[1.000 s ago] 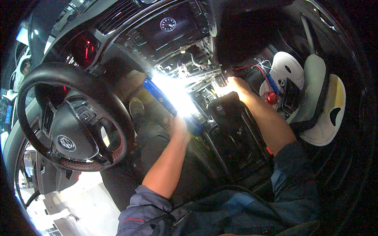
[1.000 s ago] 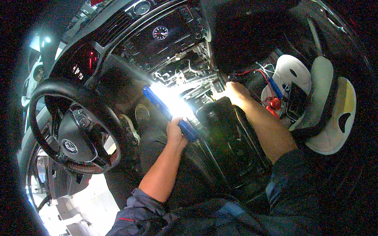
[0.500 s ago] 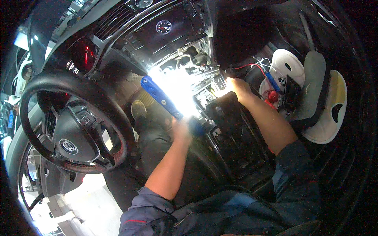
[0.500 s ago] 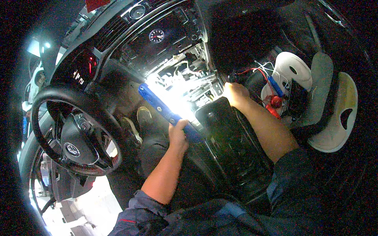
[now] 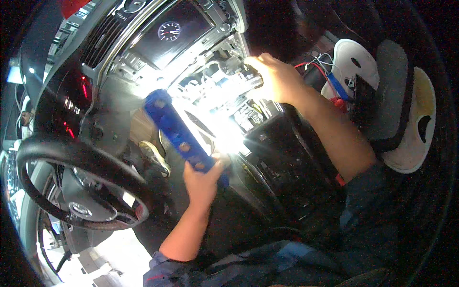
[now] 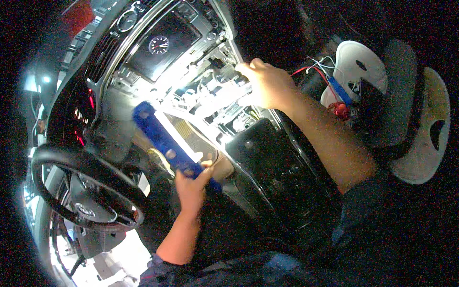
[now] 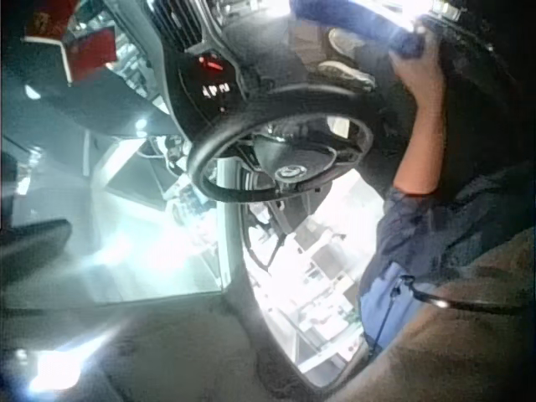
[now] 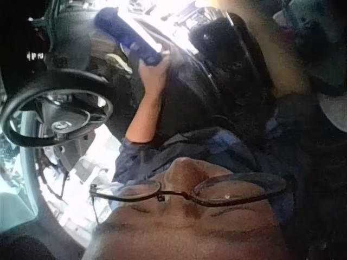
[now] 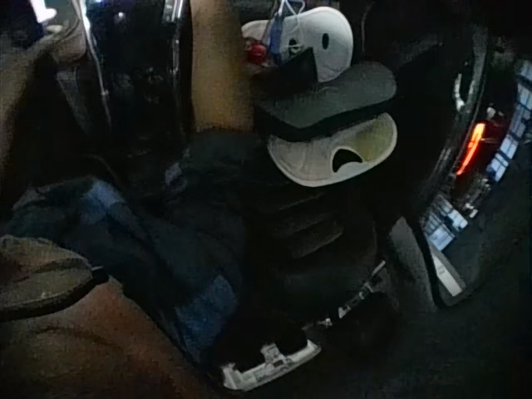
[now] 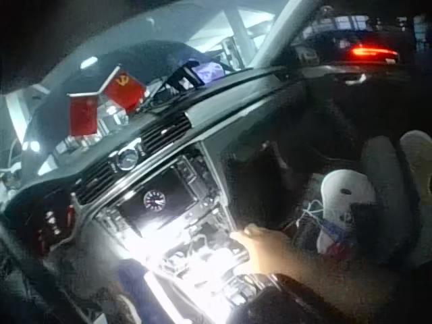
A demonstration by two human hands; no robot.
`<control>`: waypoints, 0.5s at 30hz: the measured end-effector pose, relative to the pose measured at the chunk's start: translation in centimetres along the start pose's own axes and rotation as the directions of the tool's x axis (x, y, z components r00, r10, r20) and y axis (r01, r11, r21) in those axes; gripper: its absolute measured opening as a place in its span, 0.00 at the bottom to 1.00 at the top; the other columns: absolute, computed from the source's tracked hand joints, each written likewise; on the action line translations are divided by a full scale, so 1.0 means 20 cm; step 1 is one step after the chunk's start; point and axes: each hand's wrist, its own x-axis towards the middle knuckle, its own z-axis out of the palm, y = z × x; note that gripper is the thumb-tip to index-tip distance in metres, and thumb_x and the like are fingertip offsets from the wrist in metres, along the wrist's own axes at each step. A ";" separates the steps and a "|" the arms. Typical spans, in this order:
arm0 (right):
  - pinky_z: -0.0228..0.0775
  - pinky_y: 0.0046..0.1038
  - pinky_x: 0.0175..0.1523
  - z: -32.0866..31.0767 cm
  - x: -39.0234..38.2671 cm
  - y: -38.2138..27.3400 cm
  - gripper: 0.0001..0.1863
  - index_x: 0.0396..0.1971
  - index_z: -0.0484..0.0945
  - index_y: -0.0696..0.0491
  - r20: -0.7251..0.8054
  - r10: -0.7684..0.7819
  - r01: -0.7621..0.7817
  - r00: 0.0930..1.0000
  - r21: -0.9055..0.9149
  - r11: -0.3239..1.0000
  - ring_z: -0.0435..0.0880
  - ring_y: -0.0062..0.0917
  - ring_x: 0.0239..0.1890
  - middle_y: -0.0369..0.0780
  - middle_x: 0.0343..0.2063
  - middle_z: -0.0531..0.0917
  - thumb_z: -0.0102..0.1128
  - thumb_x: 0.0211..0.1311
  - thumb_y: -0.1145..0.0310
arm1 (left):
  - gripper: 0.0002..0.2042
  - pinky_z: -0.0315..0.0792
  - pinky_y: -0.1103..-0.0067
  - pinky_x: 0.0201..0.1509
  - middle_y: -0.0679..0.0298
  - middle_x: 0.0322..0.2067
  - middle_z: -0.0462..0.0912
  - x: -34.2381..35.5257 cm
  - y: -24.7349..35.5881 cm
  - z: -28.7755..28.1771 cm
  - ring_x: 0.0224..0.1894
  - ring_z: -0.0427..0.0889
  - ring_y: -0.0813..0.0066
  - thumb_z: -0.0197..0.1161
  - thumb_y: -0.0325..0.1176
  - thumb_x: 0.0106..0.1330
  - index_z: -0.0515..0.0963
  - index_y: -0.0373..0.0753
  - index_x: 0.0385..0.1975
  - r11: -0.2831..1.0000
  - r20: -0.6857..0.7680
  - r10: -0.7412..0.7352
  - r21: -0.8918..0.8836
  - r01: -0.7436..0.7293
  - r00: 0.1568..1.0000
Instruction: The person uses a flashlight and a screwdriver to work on the center console of a car dashboard. They remove a control panel, adjust internal components, and reattach the panel while seated in the driver's seat.
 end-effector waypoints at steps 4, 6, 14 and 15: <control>0.79 0.40 0.46 0.10 0.03 0.07 0.32 0.54 0.78 0.49 -0.019 -0.145 0.146 0.989 0.114 0.983 0.85 0.41 0.45 0.42 0.44 0.82 0.77 0.50 0.53 | 0.17 0.81 0.75 0.48 0.61 0.38 0.86 -0.10 0.10 -0.20 0.39 0.86 0.72 0.75 0.21 0.58 0.77 0.33 0.45 0.992 0.042 0.076 0.096 -0.080 0.996; 0.79 0.40 0.45 0.14 0.05 0.10 0.29 0.52 0.80 0.49 -0.011 -0.161 0.162 0.987 0.100 0.982 0.85 0.41 0.42 0.42 0.41 0.83 0.77 0.50 0.53 | 0.18 0.81 0.75 0.47 0.61 0.36 0.86 -0.14 0.10 -0.28 0.38 0.87 0.72 0.75 0.19 0.57 0.76 0.32 0.45 0.993 0.046 0.031 0.116 -0.036 0.998; 0.78 0.37 0.36 0.10 0.08 0.18 0.23 0.39 0.85 0.53 0.076 -0.003 -0.037 0.997 0.516 0.855 0.87 0.40 0.28 0.47 0.28 0.86 0.77 0.55 0.49 | 0.19 0.84 0.69 0.45 0.56 0.41 0.90 -0.18 -0.12 -0.64 0.41 0.90 0.63 0.75 0.39 0.56 0.86 0.34 0.44 0.268 0.496 0.589 0.626 -0.733 0.638; 0.78 0.35 0.35 0.10 0.08 0.18 0.22 0.38 0.85 0.54 0.059 0.035 -0.064 0.998 0.623 0.779 0.87 0.33 0.26 0.46 0.28 0.87 0.80 0.54 0.52 | 0.19 0.84 0.70 0.45 0.56 0.41 0.90 -0.20 -0.13 -0.67 0.40 0.90 0.63 0.75 0.39 0.56 0.86 0.34 0.44 0.288 0.487 0.564 0.641 -0.711 0.667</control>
